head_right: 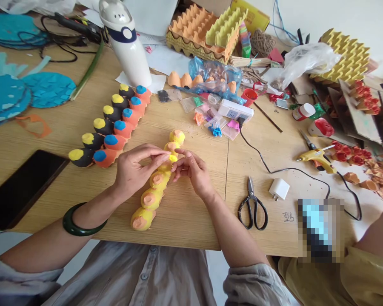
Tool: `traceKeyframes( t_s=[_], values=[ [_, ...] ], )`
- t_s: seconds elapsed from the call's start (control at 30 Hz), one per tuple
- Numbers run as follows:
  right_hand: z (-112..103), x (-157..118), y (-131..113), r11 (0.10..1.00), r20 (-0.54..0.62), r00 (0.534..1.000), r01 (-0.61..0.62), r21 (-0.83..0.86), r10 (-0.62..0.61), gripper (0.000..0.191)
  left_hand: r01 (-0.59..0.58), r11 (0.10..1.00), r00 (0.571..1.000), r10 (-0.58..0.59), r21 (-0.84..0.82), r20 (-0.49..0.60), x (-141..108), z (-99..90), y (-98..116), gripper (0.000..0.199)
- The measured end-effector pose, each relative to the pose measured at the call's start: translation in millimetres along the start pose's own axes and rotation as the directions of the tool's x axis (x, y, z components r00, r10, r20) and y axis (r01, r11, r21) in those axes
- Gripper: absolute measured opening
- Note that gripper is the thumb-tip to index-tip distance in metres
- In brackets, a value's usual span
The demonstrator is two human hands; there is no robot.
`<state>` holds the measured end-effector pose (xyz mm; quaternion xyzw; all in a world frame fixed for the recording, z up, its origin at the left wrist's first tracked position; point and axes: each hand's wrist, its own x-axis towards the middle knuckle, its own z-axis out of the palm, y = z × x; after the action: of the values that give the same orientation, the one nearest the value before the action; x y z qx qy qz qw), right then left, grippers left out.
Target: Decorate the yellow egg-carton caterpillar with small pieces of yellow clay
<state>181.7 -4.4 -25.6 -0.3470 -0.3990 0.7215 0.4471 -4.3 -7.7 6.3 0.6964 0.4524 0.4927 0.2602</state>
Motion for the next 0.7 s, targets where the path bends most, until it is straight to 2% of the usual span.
traceKeyframes(
  t_s=[0.17,0.3,0.4,0.47,0.53,0.63,0.7],
  values=[
    [-1,1,-1,0.998,-0.055,0.997,0.058,-0.007,-0.058,0.046,-0.088,0.996,0.993,0.09,0.032,-0.071,-1,-4.7,-1,0.011],
    [4,-4,0,0.984,-0.104,0.982,0.151,-0.091,-0.16,0.044,-0.166,0.986,0.986,0.165,0.029,0.039,-4,-1.8,-5,0.013],
    [8,-10,-2,0.949,-0.086,0.96,0.246,-0.197,-0.267,0.042,-0.192,0.981,0.976,0.191,0.001,0.109,-6,1.0,-7,0.018],
    [10,-12,-4,0.929,-0.076,0.951,0.274,-0.247,-0.301,0.041,-0.139,0.989,0.985,0.143,-0.047,0.097,-6,1.3,-7,0.017],
    [10,-11,-5,0.937,-0.107,0.952,0.255,-0.239,-0.287,0.041,-0.012,0.992,0.998,0.02,-0.129,0.064,-5,0.3,-6,0.016],
    [6,-5,-6,0.977,-0.158,0.968,0.181,-0.109,-0.197,0.043,0.167,0.946,0.986,-0.163,-0.278,0.039,-4,-2.1,-4,0.016],
    [4,-2,-6,0.99,-0.159,0.977,0.14,-0.023,-0.142,0.044,0.208,0.925,0.977,-0.21,-0.318,0.028,-4,-2.8,-4,0.016]
  ],
)
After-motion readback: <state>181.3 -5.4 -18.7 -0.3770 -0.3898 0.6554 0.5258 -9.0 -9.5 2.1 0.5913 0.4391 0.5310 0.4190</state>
